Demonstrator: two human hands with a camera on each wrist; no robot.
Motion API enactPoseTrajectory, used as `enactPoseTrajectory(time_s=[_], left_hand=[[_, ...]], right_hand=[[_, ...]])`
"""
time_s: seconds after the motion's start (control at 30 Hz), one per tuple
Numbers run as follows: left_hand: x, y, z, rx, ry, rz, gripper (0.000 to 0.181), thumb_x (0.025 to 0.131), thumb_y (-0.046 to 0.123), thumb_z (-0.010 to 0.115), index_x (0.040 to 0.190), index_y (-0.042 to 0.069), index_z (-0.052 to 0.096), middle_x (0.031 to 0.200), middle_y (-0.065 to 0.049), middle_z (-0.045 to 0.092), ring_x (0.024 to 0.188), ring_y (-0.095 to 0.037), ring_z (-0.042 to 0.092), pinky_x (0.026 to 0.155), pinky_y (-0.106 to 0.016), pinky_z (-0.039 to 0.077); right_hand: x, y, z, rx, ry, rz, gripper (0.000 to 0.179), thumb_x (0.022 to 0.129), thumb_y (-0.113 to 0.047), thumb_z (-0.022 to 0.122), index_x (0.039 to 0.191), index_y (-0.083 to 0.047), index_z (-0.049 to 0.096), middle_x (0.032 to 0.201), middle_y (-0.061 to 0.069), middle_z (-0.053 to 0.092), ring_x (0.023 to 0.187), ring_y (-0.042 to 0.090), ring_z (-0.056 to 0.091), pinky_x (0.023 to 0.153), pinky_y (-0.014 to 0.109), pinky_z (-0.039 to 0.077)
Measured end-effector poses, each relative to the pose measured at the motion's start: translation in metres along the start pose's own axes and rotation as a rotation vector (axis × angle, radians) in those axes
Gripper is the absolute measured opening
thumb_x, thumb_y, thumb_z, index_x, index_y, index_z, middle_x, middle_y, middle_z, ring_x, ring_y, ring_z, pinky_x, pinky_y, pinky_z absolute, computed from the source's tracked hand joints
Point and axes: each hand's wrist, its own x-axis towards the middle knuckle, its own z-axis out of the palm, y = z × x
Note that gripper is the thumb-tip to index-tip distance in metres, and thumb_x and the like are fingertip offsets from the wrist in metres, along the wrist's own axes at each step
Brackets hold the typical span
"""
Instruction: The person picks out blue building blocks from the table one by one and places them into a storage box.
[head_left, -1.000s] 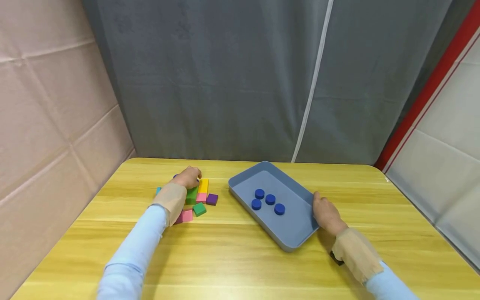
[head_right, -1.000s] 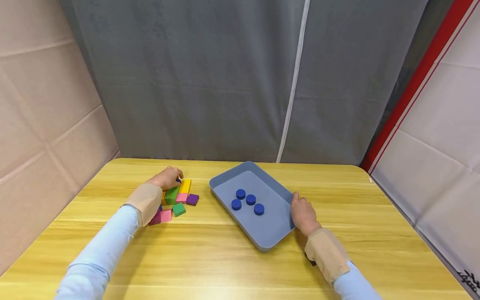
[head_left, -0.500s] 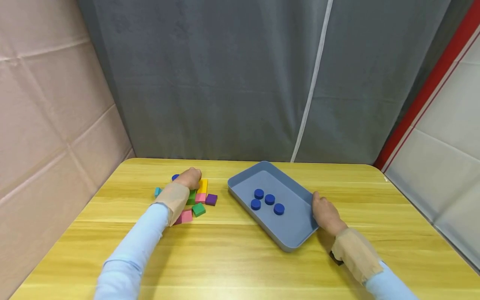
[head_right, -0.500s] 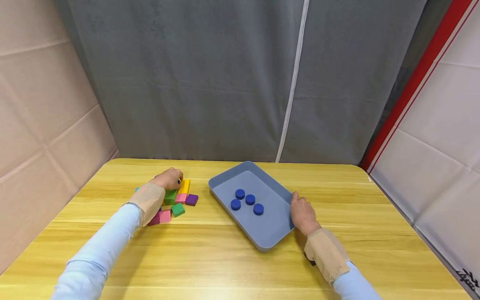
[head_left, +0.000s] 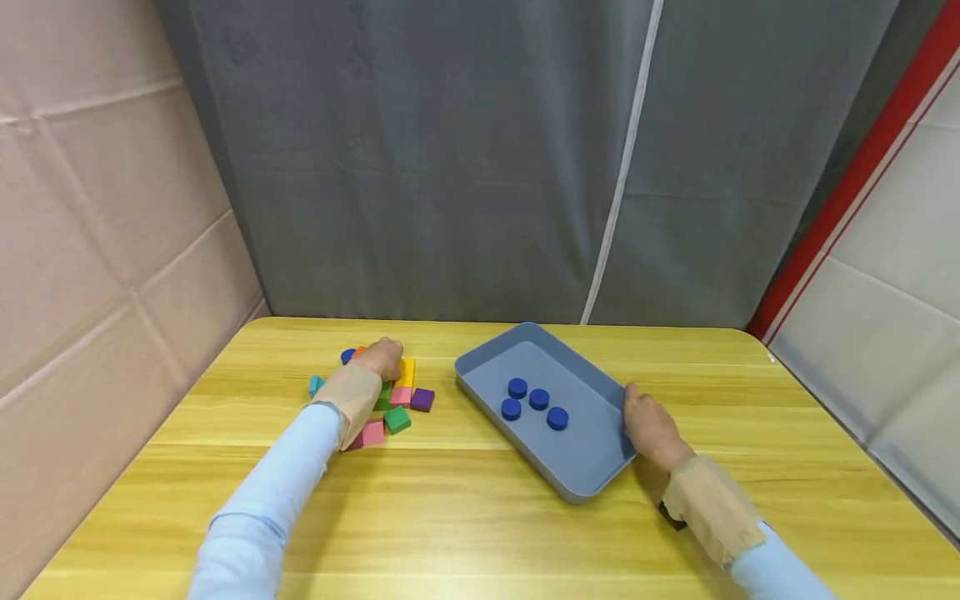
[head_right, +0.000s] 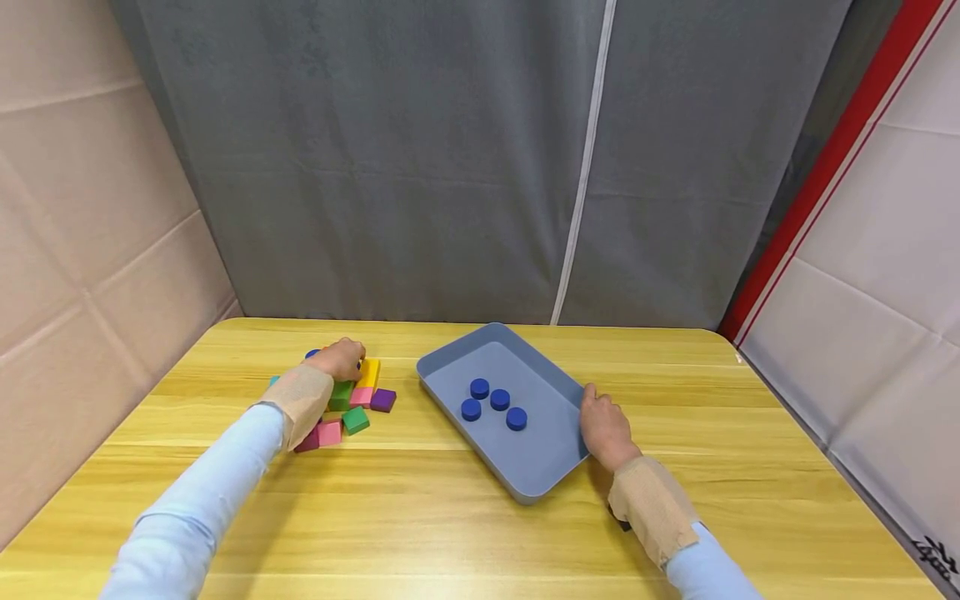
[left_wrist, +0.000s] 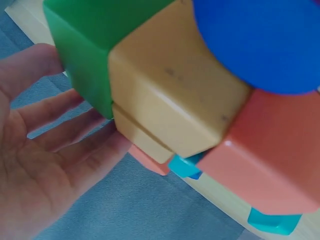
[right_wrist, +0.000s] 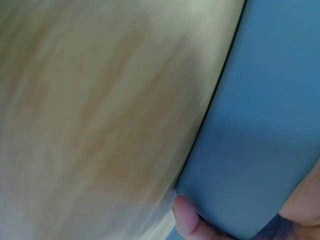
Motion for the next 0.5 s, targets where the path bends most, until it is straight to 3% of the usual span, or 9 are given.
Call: enactPoseTrajectory(time_s=[0.17, 0.37, 0.5], left_hand=[[-0.0039, -0.0002, -0.0016, -0.008, -0.029, -0.025, 0.056, 0.086, 0.006, 0.040, 0.139, 0.007, 0.025, 0.145, -0.018, 0.017, 0.132, -0.036, 0.014, 0.106, -0.048, 0.013], [-0.0041, -0.0012, -0.0011, 0.013, -0.015, -0.011, 0.042, 0.082, 0.001, 0.043, 0.123, 0.006, 0.042, 0.139, -0.019, 0.030, 0.124, -0.037, 0.028, 0.102, -0.050, 0.023], [-0.0041, -0.0011, 0.0000, 0.047, 0.010, -0.006, 0.029, 0.078, -0.002, 0.045, 0.106, 0.005, 0.048, 0.123, -0.017, 0.044, 0.107, -0.033, 0.041, 0.090, -0.043, 0.036]], right_hand=[[-0.0003, -0.0004, -0.0005, -0.004, -0.006, 0.011, 0.020, 0.077, 0.011, 0.047, 0.093, 0.012, 0.036, 0.069, 0.026, 0.049, 0.057, 0.037, 0.056, 0.045, 0.040, 0.046], [-0.0005, -0.0003, -0.0006, -0.002, -0.002, 0.017, 0.020, 0.077, 0.011, 0.047, 0.093, 0.012, 0.036, 0.068, 0.026, 0.049, 0.056, 0.037, 0.056, 0.045, 0.041, 0.046], [-0.0002, 0.0007, 0.0012, -0.008, 0.011, 0.011, 0.019, 0.076, 0.011, 0.047, 0.091, 0.011, 0.036, 0.067, 0.026, 0.049, 0.056, 0.037, 0.055, 0.045, 0.041, 0.046]])
